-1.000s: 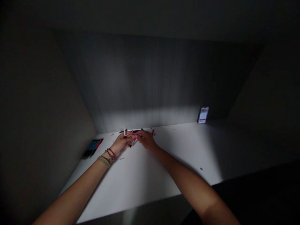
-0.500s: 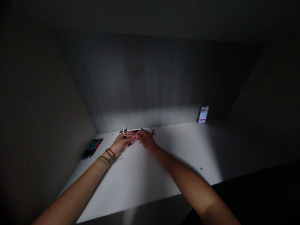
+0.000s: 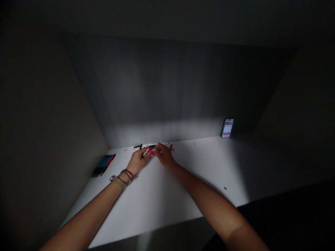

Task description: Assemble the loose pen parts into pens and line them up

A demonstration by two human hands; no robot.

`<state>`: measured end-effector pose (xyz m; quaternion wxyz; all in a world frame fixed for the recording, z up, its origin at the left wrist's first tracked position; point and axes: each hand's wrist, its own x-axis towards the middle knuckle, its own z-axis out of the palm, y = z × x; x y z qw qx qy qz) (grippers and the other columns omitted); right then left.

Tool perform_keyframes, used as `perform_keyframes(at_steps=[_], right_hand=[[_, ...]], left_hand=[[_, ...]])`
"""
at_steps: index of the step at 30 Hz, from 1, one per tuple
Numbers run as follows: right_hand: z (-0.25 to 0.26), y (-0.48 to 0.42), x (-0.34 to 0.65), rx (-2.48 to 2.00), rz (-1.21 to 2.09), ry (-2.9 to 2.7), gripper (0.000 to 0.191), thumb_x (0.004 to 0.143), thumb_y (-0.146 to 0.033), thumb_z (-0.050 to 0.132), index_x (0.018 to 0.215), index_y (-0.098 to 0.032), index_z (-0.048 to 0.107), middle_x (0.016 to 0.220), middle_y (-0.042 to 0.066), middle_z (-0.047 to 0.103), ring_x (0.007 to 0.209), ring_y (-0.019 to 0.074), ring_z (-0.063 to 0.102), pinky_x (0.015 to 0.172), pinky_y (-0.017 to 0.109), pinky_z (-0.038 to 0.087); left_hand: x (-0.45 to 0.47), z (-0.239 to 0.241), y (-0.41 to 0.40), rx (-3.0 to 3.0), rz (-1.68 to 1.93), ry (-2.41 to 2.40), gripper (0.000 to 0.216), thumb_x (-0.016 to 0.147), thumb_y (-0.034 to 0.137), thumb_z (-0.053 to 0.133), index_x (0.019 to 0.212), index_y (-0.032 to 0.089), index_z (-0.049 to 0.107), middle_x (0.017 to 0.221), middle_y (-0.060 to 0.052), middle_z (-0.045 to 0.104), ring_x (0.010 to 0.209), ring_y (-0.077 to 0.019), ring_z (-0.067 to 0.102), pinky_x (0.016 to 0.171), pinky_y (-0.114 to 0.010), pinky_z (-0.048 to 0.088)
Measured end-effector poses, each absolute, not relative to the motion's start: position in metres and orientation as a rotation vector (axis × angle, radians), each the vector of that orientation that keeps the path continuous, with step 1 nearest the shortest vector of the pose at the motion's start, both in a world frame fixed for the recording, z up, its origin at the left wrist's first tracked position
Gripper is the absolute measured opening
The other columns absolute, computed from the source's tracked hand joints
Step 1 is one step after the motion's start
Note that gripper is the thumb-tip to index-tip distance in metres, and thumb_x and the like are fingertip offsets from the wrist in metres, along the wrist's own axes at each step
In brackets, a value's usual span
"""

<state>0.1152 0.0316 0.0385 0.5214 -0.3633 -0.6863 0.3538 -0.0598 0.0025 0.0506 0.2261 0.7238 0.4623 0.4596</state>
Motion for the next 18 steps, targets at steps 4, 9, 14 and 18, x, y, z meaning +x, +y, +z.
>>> perform_keyframes(at_steps=[4, 9, 14, 18], right_hand=[[0.046, 0.033, 0.119, -0.866, 1.023, -1.407, 0.032, 0.077, -0.053, 0.069, 0.083, -0.022, 0.063, 0.089, 0.006, 0.076, 0.085, 0.0233, 0.073, 0.073, 0.036, 0.062], [0.055, 0.028, 0.122, -0.854, 1.187, -1.229, 0.038, 0.068, -0.053, 0.078, 0.084, -0.021, 0.064, 0.089, 0.007, 0.079, 0.086, 0.0255, 0.077, 0.076, 0.038, 0.063], [0.058, 0.027, 0.123, -0.855, 1.212, -1.182, 0.039, 0.064, -0.051, 0.082, 0.082, -0.019, 0.066, 0.089, 0.008, 0.079, 0.085, 0.0254, 0.077, 0.072, 0.036, 0.064], [0.053, 0.032, 0.124, -0.855, 1.22, -1.177, 0.046, 0.063, -0.051, 0.083, 0.092, -0.017, 0.072, 0.088, 0.007, 0.078, 0.08, 0.0226, 0.075, 0.07, 0.036, 0.064]], left_hand=[[-0.06, 0.048, 0.005, 1.973, 1.252, 1.282, 0.034, 0.084, 0.04, 0.07, 0.108, 0.016, 0.075, 0.107, -0.009, 0.078, 0.097, -0.025, 0.071, 0.091, -0.033, 0.051], [-0.059, 0.048, 0.005, 1.904, 1.285, 1.266, 0.032, 0.081, 0.038, 0.072, 0.104, 0.015, 0.075, 0.102, -0.009, 0.078, 0.095, -0.0248, 0.07, 0.088, -0.033, 0.053], [-0.058, 0.049, 0.004, 1.862, 1.297, 1.226, 0.033, 0.08, 0.038, 0.073, 0.103, 0.015, 0.074, 0.1, -0.009, 0.078, 0.095, -0.0243, 0.07, 0.088, -0.033, 0.053], [-0.058, 0.05, 0.004, 1.855, 1.293, 1.23, 0.034, 0.08, 0.04, 0.072, 0.101, 0.014, 0.075, 0.097, -0.009, 0.077, 0.092, -0.0242, 0.07, 0.087, -0.033, 0.053]])
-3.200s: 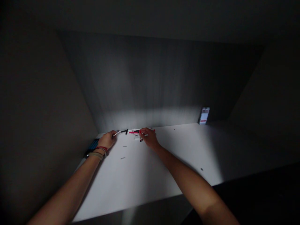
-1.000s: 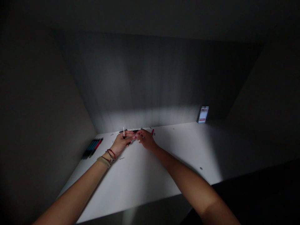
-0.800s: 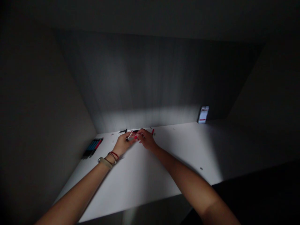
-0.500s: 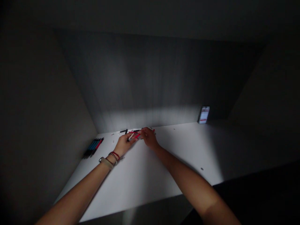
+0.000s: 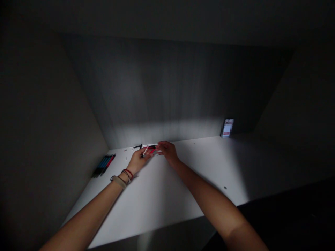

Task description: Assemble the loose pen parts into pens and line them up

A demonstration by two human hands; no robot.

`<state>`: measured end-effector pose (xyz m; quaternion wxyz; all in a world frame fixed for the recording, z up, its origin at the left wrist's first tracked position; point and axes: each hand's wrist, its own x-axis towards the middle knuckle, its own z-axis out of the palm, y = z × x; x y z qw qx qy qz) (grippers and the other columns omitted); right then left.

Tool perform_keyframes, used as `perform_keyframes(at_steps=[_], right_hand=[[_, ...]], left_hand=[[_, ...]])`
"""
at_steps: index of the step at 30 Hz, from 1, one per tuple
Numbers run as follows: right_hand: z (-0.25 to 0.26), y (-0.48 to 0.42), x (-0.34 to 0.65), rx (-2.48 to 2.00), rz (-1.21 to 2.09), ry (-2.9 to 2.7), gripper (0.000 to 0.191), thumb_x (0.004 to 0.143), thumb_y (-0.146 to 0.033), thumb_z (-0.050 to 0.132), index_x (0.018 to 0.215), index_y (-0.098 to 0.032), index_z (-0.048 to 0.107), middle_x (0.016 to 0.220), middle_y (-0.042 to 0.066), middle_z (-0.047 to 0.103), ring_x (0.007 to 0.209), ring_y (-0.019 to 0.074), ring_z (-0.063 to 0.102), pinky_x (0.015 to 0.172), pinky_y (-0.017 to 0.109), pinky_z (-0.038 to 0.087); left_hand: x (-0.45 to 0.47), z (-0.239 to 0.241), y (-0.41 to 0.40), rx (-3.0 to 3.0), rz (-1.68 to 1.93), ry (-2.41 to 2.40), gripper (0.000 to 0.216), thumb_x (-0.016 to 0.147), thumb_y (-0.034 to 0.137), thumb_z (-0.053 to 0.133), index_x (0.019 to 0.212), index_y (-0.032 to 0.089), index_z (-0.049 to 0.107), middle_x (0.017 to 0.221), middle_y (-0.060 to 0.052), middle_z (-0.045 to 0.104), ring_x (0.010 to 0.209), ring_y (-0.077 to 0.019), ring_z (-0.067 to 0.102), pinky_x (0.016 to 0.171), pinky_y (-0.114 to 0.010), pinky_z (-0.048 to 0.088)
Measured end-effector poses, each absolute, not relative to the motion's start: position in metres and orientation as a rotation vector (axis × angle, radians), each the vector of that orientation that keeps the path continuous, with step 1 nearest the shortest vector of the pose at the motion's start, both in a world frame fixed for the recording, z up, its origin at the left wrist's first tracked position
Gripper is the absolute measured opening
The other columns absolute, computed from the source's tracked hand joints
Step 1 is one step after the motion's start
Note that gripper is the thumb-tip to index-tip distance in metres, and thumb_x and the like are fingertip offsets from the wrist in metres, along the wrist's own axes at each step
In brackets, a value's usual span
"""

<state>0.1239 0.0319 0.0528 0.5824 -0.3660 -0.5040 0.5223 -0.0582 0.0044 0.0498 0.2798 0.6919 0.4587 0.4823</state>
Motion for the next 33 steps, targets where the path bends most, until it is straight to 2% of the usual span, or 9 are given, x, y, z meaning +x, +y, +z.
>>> perform_keyframes(at_steps=[3, 8, 12, 21, 29, 33], right_hand=[[0.047, 0.035, 0.125, -0.863, 1.205, -1.231, 0.047, 0.064, -0.049, 0.082, 0.097, -0.016, 0.075, 0.084, 0.006, 0.075, 0.077, 0.0199, 0.072, 0.069, 0.035, 0.063], [0.043, 0.037, 0.124, -0.871, 1.206, -1.291, 0.04, 0.065, -0.049, 0.08, 0.089, -0.017, 0.075, 0.073, 0.001, 0.07, 0.072, 0.0171, 0.07, 0.069, 0.034, 0.063], [0.046, 0.036, 0.124, -0.863, 1.231, -1.274, 0.039, 0.063, -0.05, 0.082, 0.084, -0.019, 0.069, 0.078, 0.003, 0.074, 0.077, 0.0208, 0.073, 0.07, 0.036, 0.063], [0.052, 0.027, 0.119, -0.855, 1.25, -1.315, 0.044, 0.069, -0.056, 0.079, 0.092, -0.022, 0.063, 0.099, 0.007, 0.079, 0.092, 0.0254, 0.076, 0.079, 0.041, 0.064], [0.054, 0.024, 0.115, -0.86, 1.214, -1.339, 0.036, 0.066, -0.049, 0.081, 0.084, -0.022, 0.066, 0.087, 0.005, 0.077, 0.084, 0.0249, 0.075, 0.07, 0.037, 0.064], [0.056, 0.022, 0.114, -0.822, 1.266, -1.327, 0.035, 0.066, -0.05, 0.081, 0.082, -0.022, 0.067, 0.091, 0.006, 0.077, 0.087, 0.0256, 0.075, 0.076, 0.04, 0.065]], left_hand=[[-0.058, 0.05, 0.005, 1.849, 1.298, 1.223, 0.034, 0.079, 0.042, 0.073, 0.098, 0.014, 0.075, 0.095, -0.009, 0.077, 0.09, -0.0239, 0.069, 0.086, -0.033, 0.053], [-0.059, 0.048, 0.005, 1.823, 1.3, 1.229, 0.036, 0.079, 0.047, 0.074, 0.097, 0.015, 0.075, 0.096, -0.009, 0.077, 0.091, -0.0241, 0.069, 0.087, -0.033, 0.052], [-0.059, 0.044, 0.008, 1.839, 1.287, 1.206, 0.038, 0.08, 0.046, 0.073, 0.103, 0.016, 0.076, 0.099, -0.009, 0.077, 0.093, -0.0248, 0.069, 0.088, -0.034, 0.052], [-0.059, 0.036, 0.011, 1.857, 1.258, 1.111, 0.042, 0.084, 0.047, 0.07, 0.112, 0.016, 0.074, 0.106, -0.01, 0.077, 0.097, -0.0254, 0.07, 0.093, -0.036, 0.052], [-0.057, 0.034, 0.009, 1.83, 1.209, 1.037, 0.042, 0.087, 0.046, 0.066, 0.115, 0.016, 0.072, 0.109, -0.011, 0.077, 0.102, -0.0256, 0.07, 0.094, -0.037, 0.053], [-0.056, 0.034, 0.01, 1.778, 1.219, 1.003, 0.044, 0.085, 0.048, 0.067, 0.114, 0.015, 0.071, 0.107, -0.011, 0.077, 0.099, -0.0252, 0.071, 0.092, -0.037, 0.054]])
